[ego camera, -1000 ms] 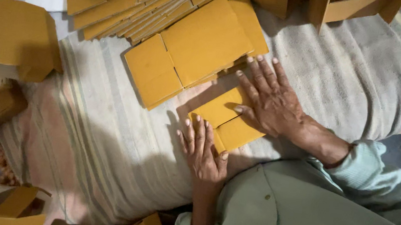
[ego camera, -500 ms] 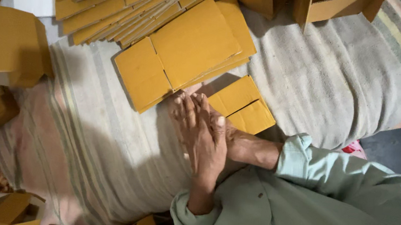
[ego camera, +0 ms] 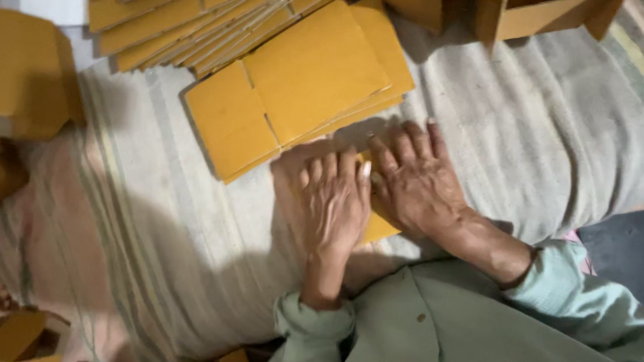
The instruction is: The person sits on a bed and folds flat yellow cardboard blanks into boxes one at a time, pressing the creases flat with both hands and stacking the folded boxes on the bed beside the pile of unfolded blanks.
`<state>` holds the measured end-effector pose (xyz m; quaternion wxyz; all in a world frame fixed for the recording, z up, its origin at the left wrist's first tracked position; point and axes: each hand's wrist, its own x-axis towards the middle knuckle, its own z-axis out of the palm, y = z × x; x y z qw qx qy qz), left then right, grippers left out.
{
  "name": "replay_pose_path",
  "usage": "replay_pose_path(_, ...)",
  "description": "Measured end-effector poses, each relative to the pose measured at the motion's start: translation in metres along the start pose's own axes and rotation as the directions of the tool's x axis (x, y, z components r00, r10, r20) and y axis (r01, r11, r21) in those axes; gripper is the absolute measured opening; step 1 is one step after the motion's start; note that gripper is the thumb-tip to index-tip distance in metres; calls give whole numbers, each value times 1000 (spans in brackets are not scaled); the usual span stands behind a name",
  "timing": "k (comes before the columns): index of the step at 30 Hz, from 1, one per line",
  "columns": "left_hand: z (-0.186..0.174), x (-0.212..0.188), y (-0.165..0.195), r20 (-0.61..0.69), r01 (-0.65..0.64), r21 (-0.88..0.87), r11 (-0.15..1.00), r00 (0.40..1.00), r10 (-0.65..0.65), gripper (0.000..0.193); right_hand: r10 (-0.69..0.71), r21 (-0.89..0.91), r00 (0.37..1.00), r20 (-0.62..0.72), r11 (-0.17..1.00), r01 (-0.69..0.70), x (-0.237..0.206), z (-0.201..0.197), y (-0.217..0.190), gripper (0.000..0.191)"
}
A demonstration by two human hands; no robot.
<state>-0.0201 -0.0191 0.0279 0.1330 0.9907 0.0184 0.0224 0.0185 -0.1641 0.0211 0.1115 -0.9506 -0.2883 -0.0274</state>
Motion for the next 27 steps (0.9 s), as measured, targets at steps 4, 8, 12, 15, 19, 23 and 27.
replay_pose_path(4, 10, 2, -8, 32, 40, -40, 998, 999, -39, 36, -23, -37, 991, -131, 999, 18, -7, 3, 8, 59)
replay_pose_path(8, 5, -12, -46, -295, -30, 122, 992, 953, 66, 36, 62, 275, 998, 4, 959, -61, -16, 2, 22, 60)
replay_pose_path(12, 14, -17, -44, -95, 167, 226, 960, 984, -149, 39, 90, 422, 996, -1, 903, -82, -18, 7, 22, 57)
replay_pose_path(15, 22, -3, -14, -207, 69, 207, 976, 978, -25, 39, 98, 425, 995, -28, 902, -77, -14, 13, 22, 56)
replay_pose_path(19, 31, 12, 38, -100, -40, 30, 999, 994, 43, 35, 133, 446, 988, -76, 891, -86, -15, 16, 27, 53)
replay_pose_path(23, 22, 3, 16, -142, -63, -7, 998, 988, 62, 36, 0, 346, 982, -191, 936, 68, -17, 16, 28, 55)
replay_pose_path(27, 10, -18, -36, -33, 164, 108, 980, 986, -162, 34, 71, 492, 988, -140, 871, 7, -22, 10, 29, 58)
